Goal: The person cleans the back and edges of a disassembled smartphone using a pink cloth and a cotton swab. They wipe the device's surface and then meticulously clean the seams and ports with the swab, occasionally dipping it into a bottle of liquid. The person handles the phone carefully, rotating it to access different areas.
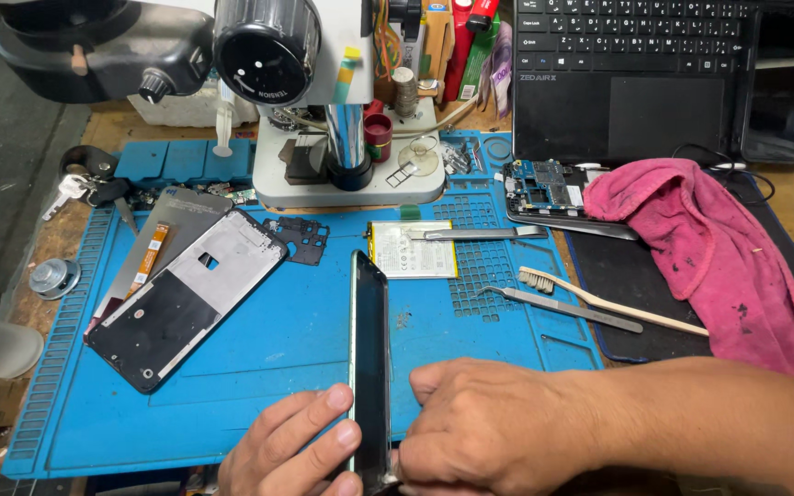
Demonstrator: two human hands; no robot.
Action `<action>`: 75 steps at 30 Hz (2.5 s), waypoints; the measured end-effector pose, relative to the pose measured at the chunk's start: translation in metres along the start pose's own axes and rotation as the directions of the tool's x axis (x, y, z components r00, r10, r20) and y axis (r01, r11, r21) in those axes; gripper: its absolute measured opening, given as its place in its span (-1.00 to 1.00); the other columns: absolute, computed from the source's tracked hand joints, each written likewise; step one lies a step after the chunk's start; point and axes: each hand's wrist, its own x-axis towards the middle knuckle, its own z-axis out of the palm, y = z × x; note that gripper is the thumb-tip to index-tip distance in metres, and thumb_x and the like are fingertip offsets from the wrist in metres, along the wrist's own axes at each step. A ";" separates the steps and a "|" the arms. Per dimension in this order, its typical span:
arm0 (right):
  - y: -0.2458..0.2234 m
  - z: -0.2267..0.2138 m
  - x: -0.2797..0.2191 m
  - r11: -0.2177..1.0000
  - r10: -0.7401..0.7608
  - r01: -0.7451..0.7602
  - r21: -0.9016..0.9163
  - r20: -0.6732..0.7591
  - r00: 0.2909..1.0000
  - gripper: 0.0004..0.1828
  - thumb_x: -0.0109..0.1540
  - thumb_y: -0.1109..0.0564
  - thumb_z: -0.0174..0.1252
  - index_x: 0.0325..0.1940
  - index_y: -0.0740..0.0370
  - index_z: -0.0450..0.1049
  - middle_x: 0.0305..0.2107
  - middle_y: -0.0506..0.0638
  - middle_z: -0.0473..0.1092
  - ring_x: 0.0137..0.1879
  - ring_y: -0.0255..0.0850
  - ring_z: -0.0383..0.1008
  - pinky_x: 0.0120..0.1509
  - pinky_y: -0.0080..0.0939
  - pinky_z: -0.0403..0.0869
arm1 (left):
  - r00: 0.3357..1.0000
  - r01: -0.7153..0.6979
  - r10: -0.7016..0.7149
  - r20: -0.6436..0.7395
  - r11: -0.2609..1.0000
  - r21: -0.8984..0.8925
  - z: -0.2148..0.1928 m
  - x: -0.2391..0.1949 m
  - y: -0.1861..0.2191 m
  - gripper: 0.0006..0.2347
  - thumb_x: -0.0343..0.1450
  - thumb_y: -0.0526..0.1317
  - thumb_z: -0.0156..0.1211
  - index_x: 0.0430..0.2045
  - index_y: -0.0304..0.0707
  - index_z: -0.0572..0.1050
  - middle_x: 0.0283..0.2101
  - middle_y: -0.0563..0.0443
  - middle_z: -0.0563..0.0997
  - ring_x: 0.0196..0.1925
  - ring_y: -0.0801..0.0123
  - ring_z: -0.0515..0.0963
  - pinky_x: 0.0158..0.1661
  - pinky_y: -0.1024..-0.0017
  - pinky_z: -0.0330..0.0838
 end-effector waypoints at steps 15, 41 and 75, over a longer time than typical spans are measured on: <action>0.000 0.002 -0.004 1.000 0.025 -0.024 0.011 -0.029 0.999 -0.76 0.32 0.13 0.18 -0.33 0.16 0.25 -0.56 -0.03 0.33 -0.39 0.02 0.41 -0.10 -0.02 0.26 | 0.990 0.140 -0.140 0.014 0.990 0.001 0.002 -0.022 -0.002 -0.72 0.42 -0.19 0.31 -0.04 -0.24 0.48 0.12 -0.24 0.56 0.04 0.09 0.67 0.06 0.24 0.60; 0.004 -0.004 -0.005 0.985 -0.035 0.018 -0.172 -0.097 0.995 -0.75 0.30 0.10 0.25 -0.32 0.17 0.30 -0.53 -0.02 0.34 -0.37 0.00 0.42 -0.12 -0.01 0.24 | 0.910 0.414 -0.410 0.051 0.906 -0.093 0.015 -0.073 -0.016 -0.74 0.48 -0.26 0.13 0.05 -0.29 0.45 0.15 -0.10 0.60 0.14 0.26 0.67 0.15 0.37 0.57; 0.043 -0.035 0.006 0.906 0.126 -0.241 -0.349 -0.320 0.939 -0.80 0.11 0.18 0.28 -0.49 0.13 0.36 -0.64 -0.03 0.34 -0.48 0.06 0.34 -0.19 -0.02 0.28 | 0.978 -0.181 0.191 -0.087 0.977 0.114 0.002 0.025 0.006 -0.39 0.23 -0.20 0.68 -0.02 -0.29 0.27 -0.02 -0.11 0.48 0.04 -0.02 0.65 -0.10 0.25 0.70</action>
